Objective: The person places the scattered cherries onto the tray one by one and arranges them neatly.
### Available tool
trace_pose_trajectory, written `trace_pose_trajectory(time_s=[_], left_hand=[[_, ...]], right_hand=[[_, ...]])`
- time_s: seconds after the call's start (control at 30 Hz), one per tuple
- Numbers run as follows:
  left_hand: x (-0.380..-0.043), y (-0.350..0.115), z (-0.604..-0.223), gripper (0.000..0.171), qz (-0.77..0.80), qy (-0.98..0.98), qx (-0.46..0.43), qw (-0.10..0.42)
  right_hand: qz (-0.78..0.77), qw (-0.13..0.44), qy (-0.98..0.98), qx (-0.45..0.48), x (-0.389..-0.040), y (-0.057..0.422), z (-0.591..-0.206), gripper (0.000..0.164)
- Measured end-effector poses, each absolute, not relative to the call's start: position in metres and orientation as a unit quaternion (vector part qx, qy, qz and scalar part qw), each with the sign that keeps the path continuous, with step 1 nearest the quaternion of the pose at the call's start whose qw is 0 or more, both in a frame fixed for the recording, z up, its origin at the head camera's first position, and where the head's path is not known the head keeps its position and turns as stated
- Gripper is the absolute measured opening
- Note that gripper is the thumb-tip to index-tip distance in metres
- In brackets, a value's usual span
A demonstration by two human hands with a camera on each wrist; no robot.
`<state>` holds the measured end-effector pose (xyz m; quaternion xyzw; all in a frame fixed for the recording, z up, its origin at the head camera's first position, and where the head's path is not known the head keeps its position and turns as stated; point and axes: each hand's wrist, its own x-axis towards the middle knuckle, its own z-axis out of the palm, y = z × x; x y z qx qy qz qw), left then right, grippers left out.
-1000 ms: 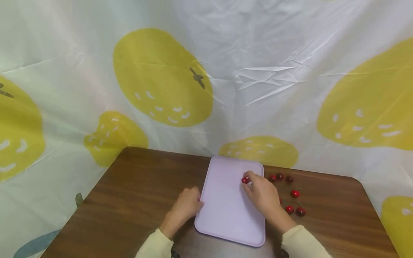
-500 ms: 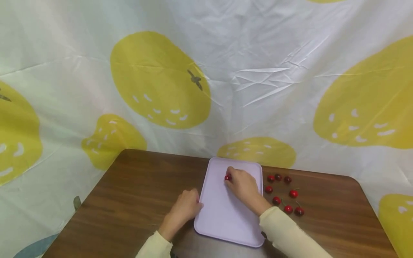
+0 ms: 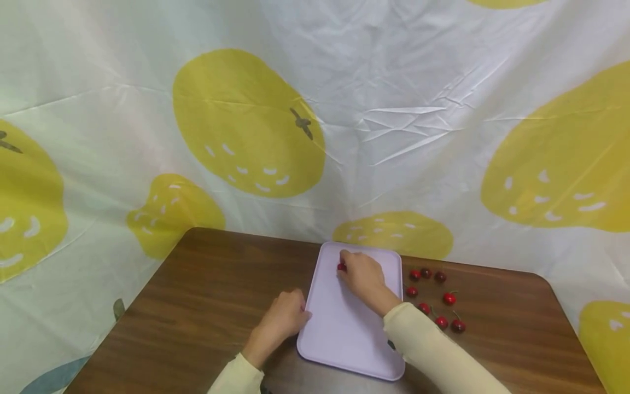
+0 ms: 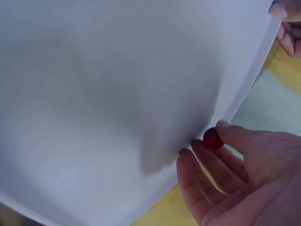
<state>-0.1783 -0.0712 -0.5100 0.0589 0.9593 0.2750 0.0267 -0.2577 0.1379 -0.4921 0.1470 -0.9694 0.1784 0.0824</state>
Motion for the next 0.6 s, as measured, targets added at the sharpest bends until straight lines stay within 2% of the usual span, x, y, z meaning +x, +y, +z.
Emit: trace_pose_trajectory(time_s=[0.17,0.43,0.6], left_hand=[[-0.175,-0.070,-0.501,0.026,0.282,0.957,0.065,0.026],[-0.191,-0.072,-0.540,0.030,0.261,0.963,0.061,0.021],[-0.194,-0.072,-0.551,0.030,0.262,0.963,0.064,0.010]], right_hand=[[0.161,0.086,-0.972,0.145,-0.262,0.135,-0.492,0.022],[0.126,0.076,-0.978,0.146,-0.263,0.128,-0.490,0.019],[0.116,0.072,-0.980,0.144,-0.263,0.128,-0.490,0.018]])
